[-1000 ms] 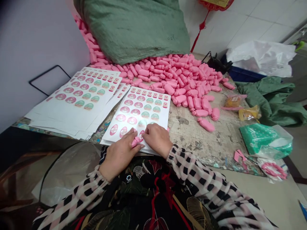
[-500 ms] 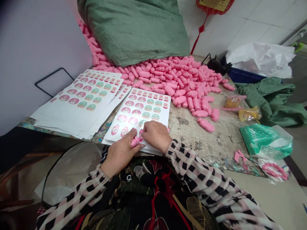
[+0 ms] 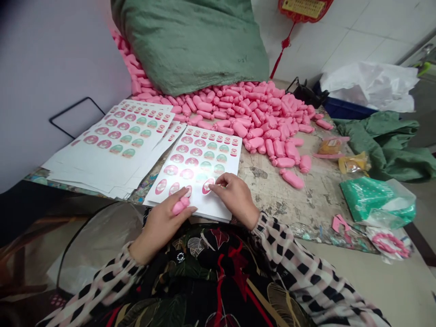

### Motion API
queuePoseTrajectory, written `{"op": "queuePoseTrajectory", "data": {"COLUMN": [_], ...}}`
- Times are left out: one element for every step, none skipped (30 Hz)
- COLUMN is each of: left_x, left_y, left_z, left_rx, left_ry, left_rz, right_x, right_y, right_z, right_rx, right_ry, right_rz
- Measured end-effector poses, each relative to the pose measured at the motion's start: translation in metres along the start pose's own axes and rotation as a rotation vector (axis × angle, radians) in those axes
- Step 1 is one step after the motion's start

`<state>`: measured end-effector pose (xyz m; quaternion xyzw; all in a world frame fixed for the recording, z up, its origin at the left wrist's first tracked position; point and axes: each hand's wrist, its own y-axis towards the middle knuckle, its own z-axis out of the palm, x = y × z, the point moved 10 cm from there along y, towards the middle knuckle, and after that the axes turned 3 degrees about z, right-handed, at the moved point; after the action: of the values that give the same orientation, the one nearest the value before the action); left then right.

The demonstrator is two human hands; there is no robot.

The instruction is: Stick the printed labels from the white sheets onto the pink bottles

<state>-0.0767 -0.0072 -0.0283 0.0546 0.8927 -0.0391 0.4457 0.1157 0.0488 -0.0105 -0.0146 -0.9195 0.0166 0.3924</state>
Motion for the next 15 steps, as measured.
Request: {"op": "queuePoseTrajectory", "data": {"left_x": [0.004,0.008,0.012,0.013,0.012,0.009,0.006,0.003,0.001,-0.001,-0.001,-0.002,-0.003,-0.005,-0.008], "left_y": [-0.003,-0.006,-0.008,-0.01,-0.01,-0.008,-0.007,-0.004,-0.002,0.001,0.003,0.005,0.007,0.008,0.009], "left_z": [-0.005,-0.008,-0.008,-0.005,-0.001,0.005,0.012,0.018,0.025,0.03,0.035,0.04,0.044,0.047,0.05], "left_rx": [-0.025,-0.038,-0.037,-0.019,0.011,0.046,0.082,0.118,0.151,0.177,0.196,0.217,0.241,0.263,0.284], "left_ry": [-0.12,-0.262,-0.425,-0.602,-0.78,-0.946,-1.09,-1.204,-1.282,-1.331,-1.355,-1.364,-1.366,-1.37,-1.38], "left_rz": [-0.057,-0.12,-0.184,-0.244,-0.297,-0.342,-0.387,-0.43,-0.468,-0.499,-0.523,-0.537,-0.537,-0.527,-0.512], "right_x": [-0.005,-0.006,-0.005,0.0,0.008,0.017,0.028,0.038,0.049,0.058,0.066,0.071,0.075,0.077,0.077], "right_y": [-0.002,-0.003,-0.005,-0.008,-0.011,-0.014,-0.018,-0.021,-0.025,-0.028,-0.031,-0.033,-0.035,-0.036,-0.036], "right_z": [-0.002,-0.003,-0.003,-0.003,-0.003,-0.003,-0.002,-0.002,-0.001,0.0,0.001,0.002,0.004,0.005,0.005], "right_rx": [-0.019,-0.026,-0.024,-0.016,-0.002,0.012,0.025,0.038,0.053,0.067,0.081,0.092,0.103,0.109,0.114], "right_ry": [0.061,0.123,0.184,0.241,0.29,0.328,0.353,0.363,0.357,0.34,0.316,0.289,0.264,0.244,0.229], "right_rz": [0.014,0.02,0.019,0.01,-0.008,-0.032,-0.063,-0.099,-0.138,-0.18,-0.221,-0.258,-0.288,-0.309,-0.324]}}
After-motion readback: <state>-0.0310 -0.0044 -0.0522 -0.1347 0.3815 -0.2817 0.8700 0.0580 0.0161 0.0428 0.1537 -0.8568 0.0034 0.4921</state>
